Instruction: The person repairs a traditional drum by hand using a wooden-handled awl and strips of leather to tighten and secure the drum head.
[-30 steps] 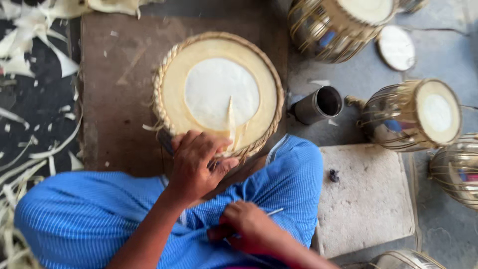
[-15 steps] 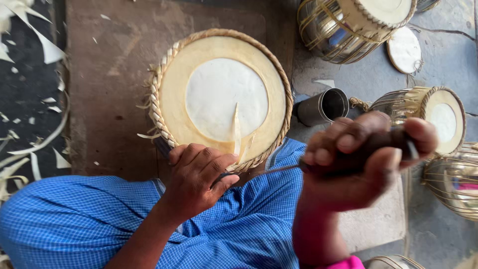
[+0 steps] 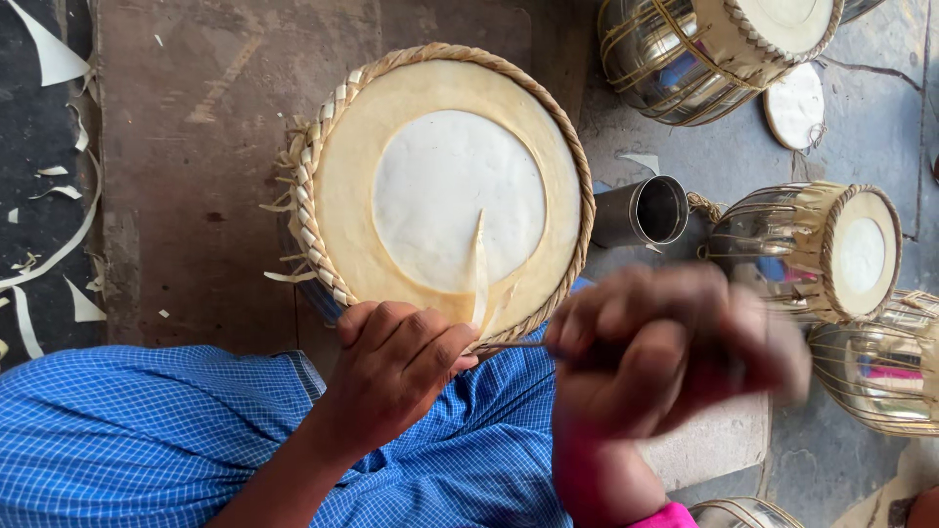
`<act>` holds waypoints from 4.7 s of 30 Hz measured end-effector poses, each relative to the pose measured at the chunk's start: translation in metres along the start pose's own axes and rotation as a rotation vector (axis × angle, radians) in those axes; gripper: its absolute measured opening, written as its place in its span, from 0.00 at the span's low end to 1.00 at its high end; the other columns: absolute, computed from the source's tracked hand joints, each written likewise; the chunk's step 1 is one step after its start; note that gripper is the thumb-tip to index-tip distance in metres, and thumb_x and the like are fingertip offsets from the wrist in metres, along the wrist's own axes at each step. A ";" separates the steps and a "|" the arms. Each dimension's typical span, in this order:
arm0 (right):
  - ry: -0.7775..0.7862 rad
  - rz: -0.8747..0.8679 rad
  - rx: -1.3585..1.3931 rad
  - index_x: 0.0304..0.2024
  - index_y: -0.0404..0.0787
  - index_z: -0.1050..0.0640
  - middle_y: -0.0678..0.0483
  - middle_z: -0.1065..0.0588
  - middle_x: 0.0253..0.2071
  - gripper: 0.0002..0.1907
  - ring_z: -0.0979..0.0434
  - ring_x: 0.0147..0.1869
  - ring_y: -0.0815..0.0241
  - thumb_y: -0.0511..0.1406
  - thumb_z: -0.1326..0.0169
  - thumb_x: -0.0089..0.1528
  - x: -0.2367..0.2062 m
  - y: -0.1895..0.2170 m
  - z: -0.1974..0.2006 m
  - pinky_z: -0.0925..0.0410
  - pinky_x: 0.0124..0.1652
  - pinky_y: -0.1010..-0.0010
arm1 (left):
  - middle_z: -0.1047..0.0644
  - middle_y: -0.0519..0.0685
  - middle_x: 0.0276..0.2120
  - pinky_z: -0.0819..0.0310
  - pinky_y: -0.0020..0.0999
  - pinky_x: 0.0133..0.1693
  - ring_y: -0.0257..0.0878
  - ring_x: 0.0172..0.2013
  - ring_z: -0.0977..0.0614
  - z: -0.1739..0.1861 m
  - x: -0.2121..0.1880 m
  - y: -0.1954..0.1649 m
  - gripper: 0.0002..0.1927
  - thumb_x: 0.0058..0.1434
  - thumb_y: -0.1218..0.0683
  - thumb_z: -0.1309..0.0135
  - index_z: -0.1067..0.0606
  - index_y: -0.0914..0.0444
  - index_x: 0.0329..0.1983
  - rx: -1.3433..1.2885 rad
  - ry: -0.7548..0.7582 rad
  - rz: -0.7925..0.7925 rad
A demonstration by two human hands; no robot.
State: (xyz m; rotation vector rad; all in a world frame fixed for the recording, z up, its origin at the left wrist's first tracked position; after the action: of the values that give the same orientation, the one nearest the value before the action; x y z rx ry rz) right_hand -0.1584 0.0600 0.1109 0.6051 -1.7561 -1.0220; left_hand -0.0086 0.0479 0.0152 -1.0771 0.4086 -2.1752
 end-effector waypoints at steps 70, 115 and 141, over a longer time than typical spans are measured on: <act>0.052 -0.121 0.667 0.77 0.40 0.42 0.40 0.37 0.74 0.34 0.34 0.77 0.43 0.41 0.50 0.72 0.033 -0.019 0.187 0.36 0.70 0.45 | 0.23 0.41 0.30 0.37 0.42 0.47 0.42 0.38 0.22 -0.023 0.011 -0.021 0.08 0.60 0.45 0.37 0.20 0.51 0.34 0.211 -0.106 0.025; 1.496 -1.010 -1.401 0.73 0.69 0.31 0.60 0.21 0.37 0.33 0.15 0.35 0.60 0.51 0.47 0.63 0.026 0.021 0.042 0.24 0.38 0.63 | 0.25 0.41 0.39 0.42 0.41 0.51 0.38 0.44 0.26 -0.006 -0.010 0.010 0.09 0.63 0.49 0.36 0.22 0.55 0.42 0.027 -0.004 -0.060; -0.034 -1.056 0.365 0.76 0.42 0.42 0.43 0.27 0.41 0.40 0.32 0.20 0.64 0.35 0.45 0.63 -0.208 -0.096 0.101 0.38 0.20 0.75 | 0.26 0.46 0.36 0.39 0.46 0.45 0.45 0.41 0.25 -0.003 0.015 -0.009 0.11 0.56 0.50 0.36 0.24 0.58 0.36 0.033 -0.004 0.051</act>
State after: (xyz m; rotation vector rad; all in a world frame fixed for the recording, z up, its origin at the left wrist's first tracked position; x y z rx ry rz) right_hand -0.1732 0.2073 -0.0914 1.8713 -1.6349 -1.3807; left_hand -0.0207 0.0441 0.0267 -1.0424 0.3929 -2.1272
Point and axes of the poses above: each hand's wrist, its own x-axis towards the middle knuckle, its own z-axis out of the back of the hand, y = z × x, the point moved 6 cm from there along x, towards the middle knuckle
